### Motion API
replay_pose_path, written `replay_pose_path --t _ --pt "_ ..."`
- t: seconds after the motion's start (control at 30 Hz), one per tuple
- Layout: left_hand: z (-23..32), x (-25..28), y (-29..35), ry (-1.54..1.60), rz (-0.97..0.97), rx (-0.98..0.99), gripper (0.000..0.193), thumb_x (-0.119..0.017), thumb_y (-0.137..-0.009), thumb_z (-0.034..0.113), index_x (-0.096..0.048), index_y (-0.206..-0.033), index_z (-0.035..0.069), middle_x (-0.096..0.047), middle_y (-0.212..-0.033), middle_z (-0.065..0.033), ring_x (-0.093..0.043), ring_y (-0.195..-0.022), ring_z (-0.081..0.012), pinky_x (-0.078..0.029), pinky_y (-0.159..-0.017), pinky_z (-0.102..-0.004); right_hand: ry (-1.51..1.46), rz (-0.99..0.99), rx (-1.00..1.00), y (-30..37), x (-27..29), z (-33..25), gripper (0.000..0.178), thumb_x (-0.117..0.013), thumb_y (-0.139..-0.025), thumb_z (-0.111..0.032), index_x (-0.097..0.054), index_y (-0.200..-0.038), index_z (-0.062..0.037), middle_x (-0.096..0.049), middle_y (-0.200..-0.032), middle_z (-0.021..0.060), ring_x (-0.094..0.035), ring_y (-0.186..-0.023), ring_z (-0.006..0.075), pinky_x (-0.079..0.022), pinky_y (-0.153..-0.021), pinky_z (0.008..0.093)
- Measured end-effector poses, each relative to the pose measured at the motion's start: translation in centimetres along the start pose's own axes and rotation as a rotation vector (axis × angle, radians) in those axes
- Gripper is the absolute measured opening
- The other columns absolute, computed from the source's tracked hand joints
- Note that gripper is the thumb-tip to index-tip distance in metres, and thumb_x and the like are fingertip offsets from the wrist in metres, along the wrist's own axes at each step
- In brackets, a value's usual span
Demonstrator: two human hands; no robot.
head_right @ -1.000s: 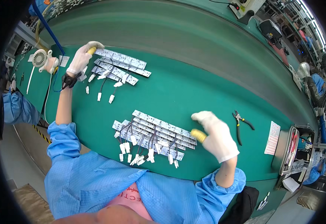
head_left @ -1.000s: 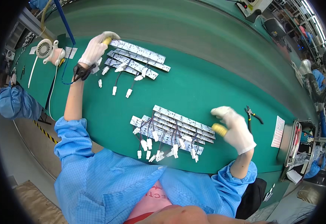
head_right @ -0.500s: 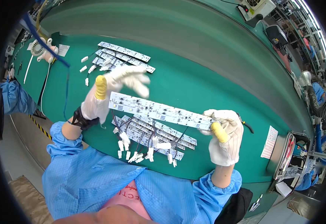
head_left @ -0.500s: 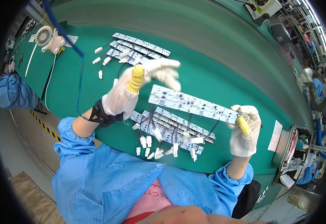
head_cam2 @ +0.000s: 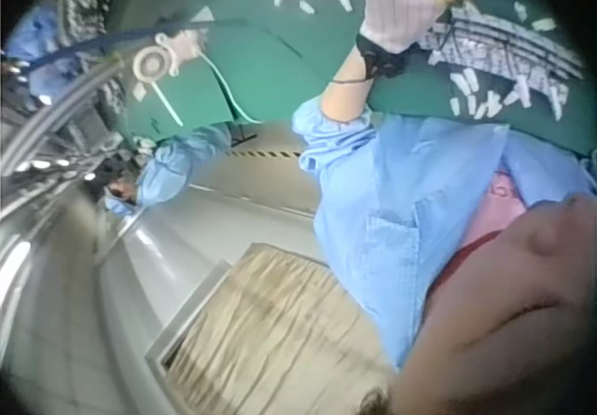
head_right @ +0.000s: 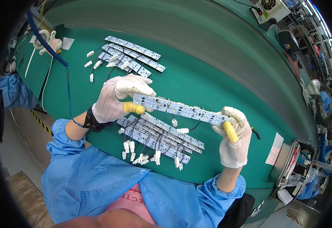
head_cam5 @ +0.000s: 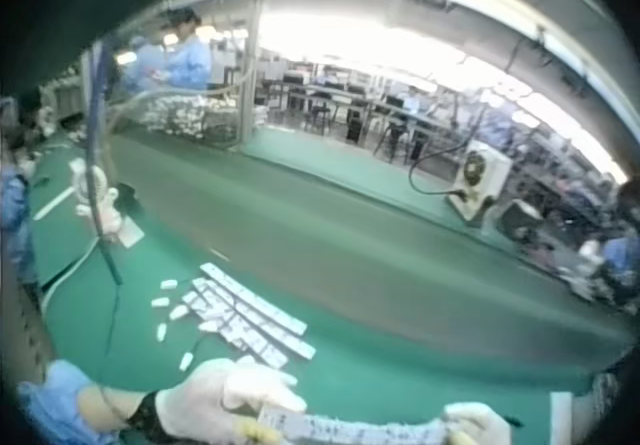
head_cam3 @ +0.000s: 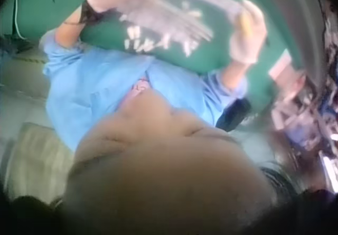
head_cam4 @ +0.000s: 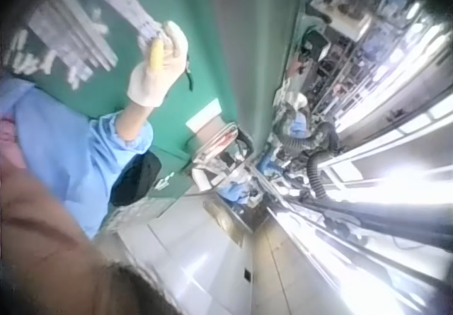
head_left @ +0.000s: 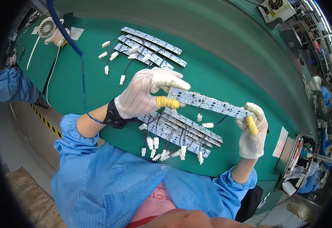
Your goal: Inspecting and sorting LED circuit board strips on an electronics assembly line.
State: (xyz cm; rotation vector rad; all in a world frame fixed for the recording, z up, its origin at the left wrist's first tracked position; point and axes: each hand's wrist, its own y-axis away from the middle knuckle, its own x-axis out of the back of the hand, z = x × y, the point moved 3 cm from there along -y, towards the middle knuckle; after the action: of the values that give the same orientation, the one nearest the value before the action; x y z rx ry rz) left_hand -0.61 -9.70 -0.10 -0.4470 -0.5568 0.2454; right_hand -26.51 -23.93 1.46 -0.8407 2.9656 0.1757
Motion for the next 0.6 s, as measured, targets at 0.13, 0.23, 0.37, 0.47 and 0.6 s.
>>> replay_pose_path --t 0.13,0.23,0.37,0.47,0.6 --pt "0.1 0.2 0.1 0.059 -0.032 0.114 0.044 -0.074 -0.072 0.039 -0.067 -0.097 0.004 -0.069 -0.083 -0.0062 -0.066 -0.083 -0.0211 -0.048 -0.09 -0.0406 0.001 -0.02 0.032 0.0 0.4 0.1 0.04 -0.066 -0.086 -0.029 -0.055 -0.111 0.001 -0.059 -0.093 0.0065 -0.06 -0.074 0.0121 -0.048 -0.06 0.0207" --pt "-0.4 0.4 0.1 -0.014 0.009 0.012 0.054 -0.07 -0.07 0.052 -0.067 -0.094 0.004 -0.069 -0.083 -0.007 -0.066 -0.079 -0.0219 -0.049 -0.09 -0.0419 0.017 -0.155 0.094 0.1 0.3 -0.5 0.05 -0.067 -0.084 -0.037 -0.054 -0.11 0.0044 -0.063 -0.081 0.0107 -0.065 -0.069 0.0178 -0.052 -0.064 0.0248" --pt "-0.8 0.5 0.2 -0.011 0.009 -0.005 0.051 -0.07 -0.072 0.05 -0.066 -0.093 0.003 -0.069 -0.083 -0.0072 -0.066 -0.079 -0.0239 -0.049 -0.089 -0.0434 0.012 -0.123 0.035 0.1 0.4 -0.4 0.049 -0.066 -0.085 -0.036 -0.054 -0.109 0.0051 -0.062 -0.072 0.0106 -0.062 -0.058 0.0172 -0.048 -0.056 0.0234" --pt "-0.8 0.7 0.1 -0.025 -0.013 -0.023 0.051 -0.07 -0.072 0.049 -0.066 -0.093 0.002 -0.069 -0.084 -0.0076 -0.066 -0.08 -0.0238 -0.049 -0.088 -0.0435 0.002 -0.142 0.075 0.1 0.3 -0.4 0.042 -0.063 -0.087 -0.031 -0.054 -0.109 0.0039 -0.061 -0.074 0.0091 -0.061 -0.057 0.014 -0.047 -0.051 0.0217" --pt "-0.5 0.6 -0.5 0.026 -0.002 0.02 0.055 -0.069 -0.073 0.05 -0.066 -0.097 0.001 -0.069 -0.082 -0.008 -0.065 -0.084 -0.0227 -0.046 -0.092 -0.0442 0.005 -0.136 0.113 0.5 0.4 -0.6 0.036 -0.063 -0.087 -0.022 -0.053 -0.112 0.0025 -0.061 -0.081 0.0086 -0.061 -0.057 0.0117 -0.048 -0.05 0.0205"
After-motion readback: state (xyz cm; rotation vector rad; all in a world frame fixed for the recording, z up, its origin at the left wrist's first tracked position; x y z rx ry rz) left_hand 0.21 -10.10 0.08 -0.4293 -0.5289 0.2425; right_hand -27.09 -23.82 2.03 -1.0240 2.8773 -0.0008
